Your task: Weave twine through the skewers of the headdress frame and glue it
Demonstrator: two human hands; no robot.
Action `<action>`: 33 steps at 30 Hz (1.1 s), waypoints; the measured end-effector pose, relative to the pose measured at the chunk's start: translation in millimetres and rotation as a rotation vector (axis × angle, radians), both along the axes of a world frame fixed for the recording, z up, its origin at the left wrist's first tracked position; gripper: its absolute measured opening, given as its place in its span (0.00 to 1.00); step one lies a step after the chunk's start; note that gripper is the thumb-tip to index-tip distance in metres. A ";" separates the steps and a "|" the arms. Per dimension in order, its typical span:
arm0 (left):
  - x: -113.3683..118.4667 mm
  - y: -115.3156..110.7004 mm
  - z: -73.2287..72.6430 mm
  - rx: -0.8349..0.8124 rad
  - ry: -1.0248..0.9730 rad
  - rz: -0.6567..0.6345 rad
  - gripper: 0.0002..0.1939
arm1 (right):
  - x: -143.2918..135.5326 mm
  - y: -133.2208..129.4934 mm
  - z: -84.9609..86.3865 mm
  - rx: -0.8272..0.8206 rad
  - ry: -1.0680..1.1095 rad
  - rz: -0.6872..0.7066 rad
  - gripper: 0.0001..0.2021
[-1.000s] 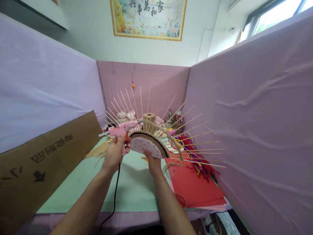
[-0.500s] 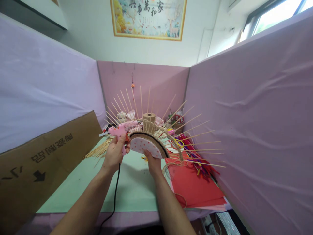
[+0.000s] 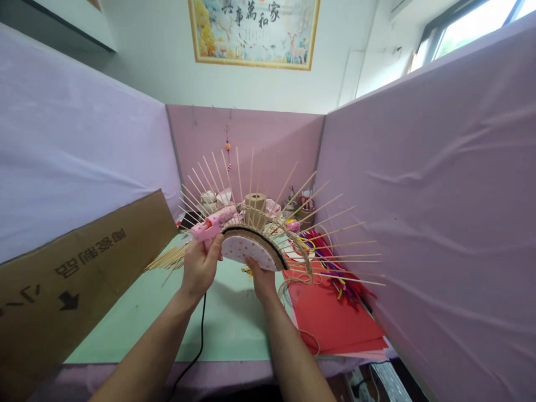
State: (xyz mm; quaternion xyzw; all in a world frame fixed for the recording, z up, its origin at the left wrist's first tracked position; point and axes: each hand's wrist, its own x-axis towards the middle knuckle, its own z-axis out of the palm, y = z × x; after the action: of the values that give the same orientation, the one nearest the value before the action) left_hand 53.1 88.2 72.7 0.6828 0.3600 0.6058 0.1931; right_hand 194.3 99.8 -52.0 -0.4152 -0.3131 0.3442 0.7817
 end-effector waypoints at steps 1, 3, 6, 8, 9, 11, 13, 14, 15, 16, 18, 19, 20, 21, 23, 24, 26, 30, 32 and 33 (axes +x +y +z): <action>-1.0 -0.2 -3.1 0.068 0.059 0.047 0.15 | 0.2 0.1 -0.5 -0.001 0.002 0.000 0.20; -4.1 -0.4 -9.6 0.159 0.135 0.102 0.12 | 1.0 0.5 -1.9 -0.001 0.007 0.000 0.20; -16.2 -1.2 -19.8 0.231 0.200 0.143 0.10 | 3.2 1.1 -4.2 -0.007 0.005 -0.023 0.21; -32.5 -2.7 -27.4 0.248 0.251 0.175 0.10 | 5.1 1.5 -5.4 -0.015 0.007 -0.052 0.21; -43.3 -3.8 -32.0 0.239 0.284 0.198 0.10 | 6.0 1.7 -5.8 -0.018 0.008 -0.063 0.21; -69.0 -6.9 -43.6 0.176 0.381 0.256 0.10 | 7.4 2.4 -5.7 -0.018 0.019 -0.098 0.21; -96.7 -11.1 -58.3 0.057 0.519 0.320 0.10 | 8.0 3.2 -3.9 0.007 0.054 -0.140 0.22; -109.6 -13.6 -66.6 -0.010 0.594 0.352 0.10 | 8.1 3.5 -2.4 0.027 0.081 -0.155 0.23; -121.0 -16.1 -75.1 -0.074 0.669 0.380 0.10 | 8.0 3.6 -0.6 0.046 0.110 -0.162 0.23; -130.6 -18.4 -83.5 -0.130 0.745 0.405 0.09 | 7.9 3.5 1.4 0.061 0.138 -0.163 0.24; -143.9 -22.0 -98.2 -0.215 0.884 0.451 0.07 | 7.8 2.8 5.2 0.081 0.174 -0.150 0.24; -147.8 -22.8 -103.9 -0.239 0.943 0.469 0.07 | 7.8 2.3 6.7 0.088 0.180 -0.143 0.24; -150.7 -22.8 -108.3 -0.256 0.991 0.489 0.07 | 7.7 1.9 7.9 0.095 0.181 -0.135 0.24; -152.9 -22.1 -111.6 -0.270 1.027 0.514 0.08 | 7.5 1.5 8.7 0.104 0.179 -0.128 0.23; -157.3 -19.1 -115.6 -0.298 1.064 0.566 0.11 | 6.5 1.1 9.6 0.112 0.181 -0.121 0.24; -160.2 -17.4 -116.9 -0.313 1.072 0.592 0.12 | 5.7 1.0 9.9 0.111 0.189 -0.122 0.24; -167.2 -14.4 -119.4 -0.352 1.088 0.631 0.15 | 3.7 0.5 10.8 0.105 0.205 -0.122 0.25; -176.3 -11.8 -124.8 -0.446 1.143 0.633 0.18 | 0.1 -2.2 14.1 0.118 0.203 -0.100 0.24; -174.1 -8.6 -126.0 -0.483 1.136 0.633 0.19 | -0.7 -3.6 15.6 0.116 0.209 -0.094 0.23; -171.7 -5.7 -126.1 -0.495 1.121 0.639 0.20 | -0.8 -4.1 16.1 0.112 0.211 -0.090 0.23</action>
State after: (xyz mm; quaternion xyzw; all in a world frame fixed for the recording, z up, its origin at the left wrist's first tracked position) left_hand -118.6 82.5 -53.5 0.6892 0.7166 0.0886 -0.0601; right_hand 193.5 95.7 -35.9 -0.3461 -0.2288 0.3326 0.8469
